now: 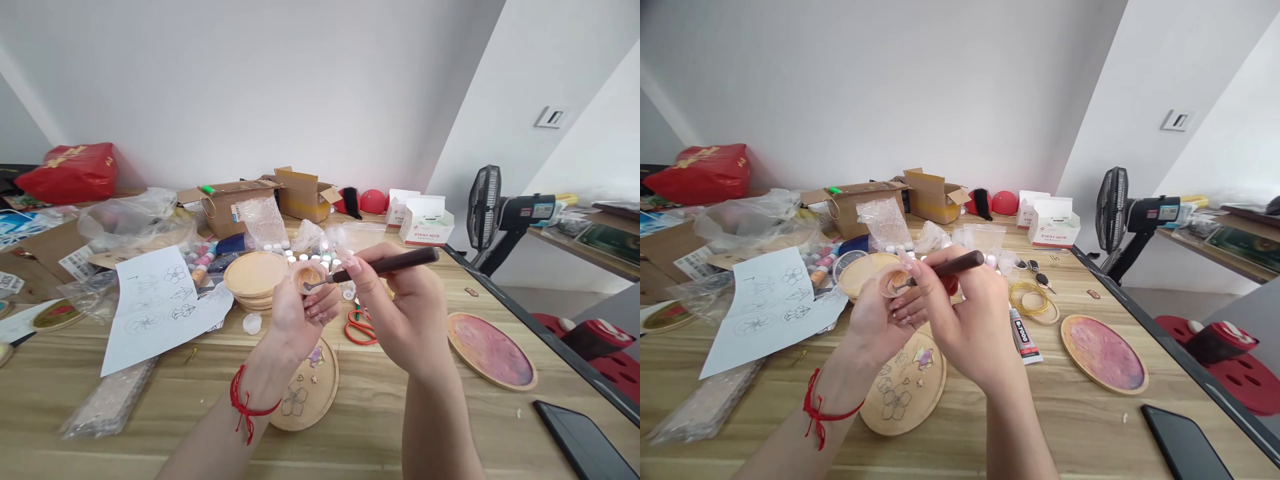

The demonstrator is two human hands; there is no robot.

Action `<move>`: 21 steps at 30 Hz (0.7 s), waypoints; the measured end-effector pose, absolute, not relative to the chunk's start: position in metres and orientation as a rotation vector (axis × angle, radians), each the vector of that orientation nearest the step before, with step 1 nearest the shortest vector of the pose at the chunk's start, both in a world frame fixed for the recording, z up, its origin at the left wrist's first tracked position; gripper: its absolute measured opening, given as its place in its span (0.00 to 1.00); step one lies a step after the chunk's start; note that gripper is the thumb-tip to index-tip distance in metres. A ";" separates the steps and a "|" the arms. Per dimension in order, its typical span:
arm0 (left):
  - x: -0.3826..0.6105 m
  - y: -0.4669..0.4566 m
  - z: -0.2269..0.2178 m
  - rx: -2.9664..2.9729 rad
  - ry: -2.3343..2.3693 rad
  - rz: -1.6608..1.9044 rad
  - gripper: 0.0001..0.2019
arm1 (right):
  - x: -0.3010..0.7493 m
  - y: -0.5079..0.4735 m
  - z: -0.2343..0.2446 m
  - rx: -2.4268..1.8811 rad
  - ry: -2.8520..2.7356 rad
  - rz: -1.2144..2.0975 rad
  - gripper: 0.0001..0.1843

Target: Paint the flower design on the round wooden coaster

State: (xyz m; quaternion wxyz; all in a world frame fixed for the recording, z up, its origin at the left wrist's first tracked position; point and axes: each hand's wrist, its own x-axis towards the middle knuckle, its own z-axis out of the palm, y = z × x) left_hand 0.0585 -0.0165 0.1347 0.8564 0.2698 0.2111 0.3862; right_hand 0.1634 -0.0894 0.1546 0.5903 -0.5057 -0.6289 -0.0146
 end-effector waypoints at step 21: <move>0.052 -0.016 0.139 0.557 0.339 0.790 0.15 | 0.160 -0.089 0.154 -1.212 -1.356 -0.132 0.10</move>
